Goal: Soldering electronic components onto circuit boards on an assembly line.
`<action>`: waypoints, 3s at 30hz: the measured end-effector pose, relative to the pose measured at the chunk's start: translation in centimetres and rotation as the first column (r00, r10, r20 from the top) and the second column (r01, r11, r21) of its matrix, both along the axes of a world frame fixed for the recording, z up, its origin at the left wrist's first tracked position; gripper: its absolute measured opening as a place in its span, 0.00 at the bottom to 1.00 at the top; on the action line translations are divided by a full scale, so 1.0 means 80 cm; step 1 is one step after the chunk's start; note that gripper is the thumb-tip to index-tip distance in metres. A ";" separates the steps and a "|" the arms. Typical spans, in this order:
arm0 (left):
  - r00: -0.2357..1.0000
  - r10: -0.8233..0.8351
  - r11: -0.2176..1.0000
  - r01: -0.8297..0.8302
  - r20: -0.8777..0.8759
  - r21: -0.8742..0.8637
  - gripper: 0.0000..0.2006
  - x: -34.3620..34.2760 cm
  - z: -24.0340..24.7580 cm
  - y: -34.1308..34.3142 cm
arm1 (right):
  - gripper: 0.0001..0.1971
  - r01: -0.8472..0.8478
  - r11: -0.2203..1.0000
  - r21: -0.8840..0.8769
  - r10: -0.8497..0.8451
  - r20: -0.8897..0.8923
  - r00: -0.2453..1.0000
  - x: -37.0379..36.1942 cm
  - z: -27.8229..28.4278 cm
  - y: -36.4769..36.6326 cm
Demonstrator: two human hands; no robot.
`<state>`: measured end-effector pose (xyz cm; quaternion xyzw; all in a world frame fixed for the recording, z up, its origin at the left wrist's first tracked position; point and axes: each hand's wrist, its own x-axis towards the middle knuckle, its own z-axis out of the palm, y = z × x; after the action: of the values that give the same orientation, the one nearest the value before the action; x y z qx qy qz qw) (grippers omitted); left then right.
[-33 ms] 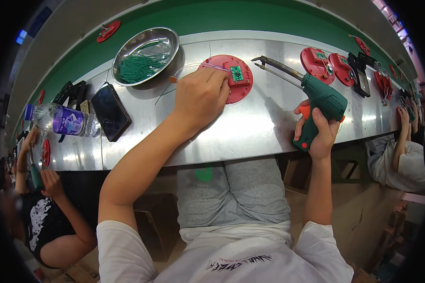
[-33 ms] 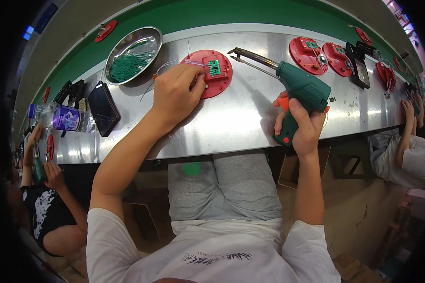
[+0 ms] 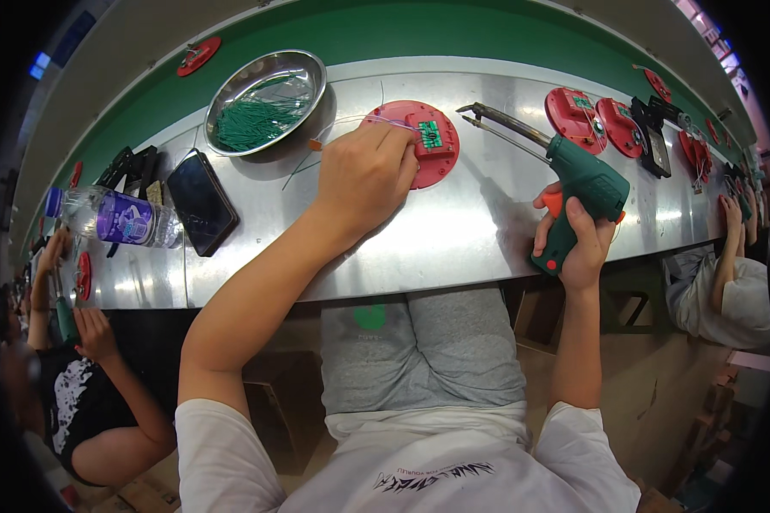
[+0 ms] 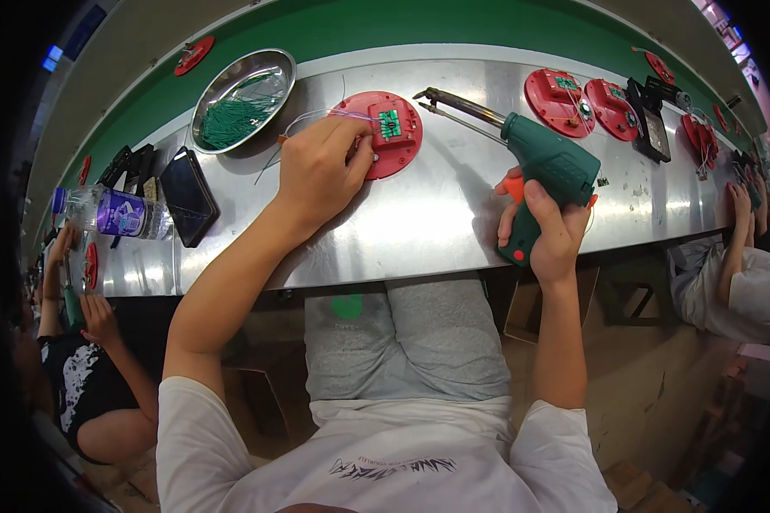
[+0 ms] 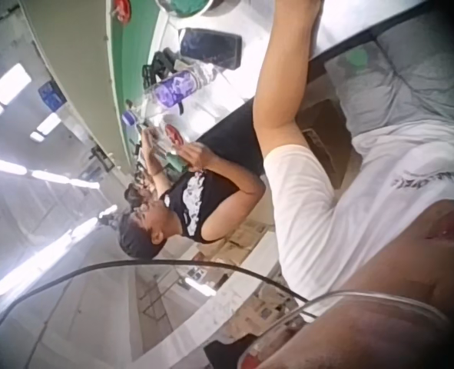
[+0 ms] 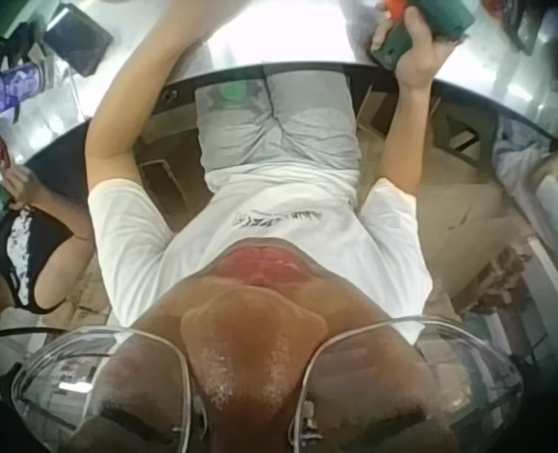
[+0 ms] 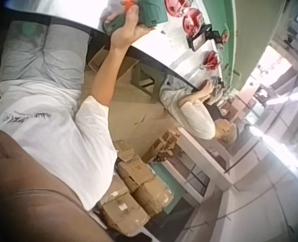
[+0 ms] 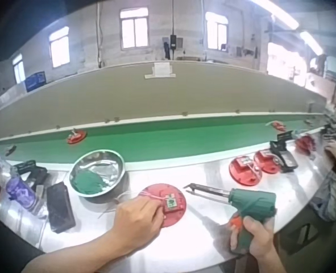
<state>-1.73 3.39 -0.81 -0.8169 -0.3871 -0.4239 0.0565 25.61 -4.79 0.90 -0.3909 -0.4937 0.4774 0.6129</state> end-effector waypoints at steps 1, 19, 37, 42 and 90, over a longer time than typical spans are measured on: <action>1.000 -0.002 0.999 0.002 -0.005 -0.033 0.03 0.003 0.001 0.000 | 0.16 0.005 1.000 0.002 -0.005 -0.005 1.000 0.002 -0.001 -0.001; 0.866 -0.448 0.894 0.439 -0.222 -0.088 0.19 -0.011 0.035 -0.009 | 0.18 0.349 0.937 0.030 -0.340 -0.157 0.927 0.019 -0.020 -0.001; 0.991 0.120 0.988 -0.114 -0.053 0.100 0.26 -0.042 0.012 0.026 | 0.20 0.484 0.863 -0.144 -0.503 -0.167 0.848 0.015 -0.013 0.004; 0.957 0.286 0.935 -0.290 0.050 0.203 0.08 -0.055 0.020 0.030 | 0.20 0.505 0.856 -0.112 -0.517 -0.181 0.837 -0.004 -0.008 0.001; 0.990 0.058 0.992 -0.071 -0.131 -0.102 0.09 -0.045 0.009 -0.206 | 0.14 0.423 0.899 -0.117 -0.437 -0.316 0.842 0.013 -0.024 0.013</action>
<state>-5.37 -13.12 -0.11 -0.8312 -0.4310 -0.3474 0.0512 26.67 -3.77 -1.04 -0.4176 -0.2719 0.3976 0.7704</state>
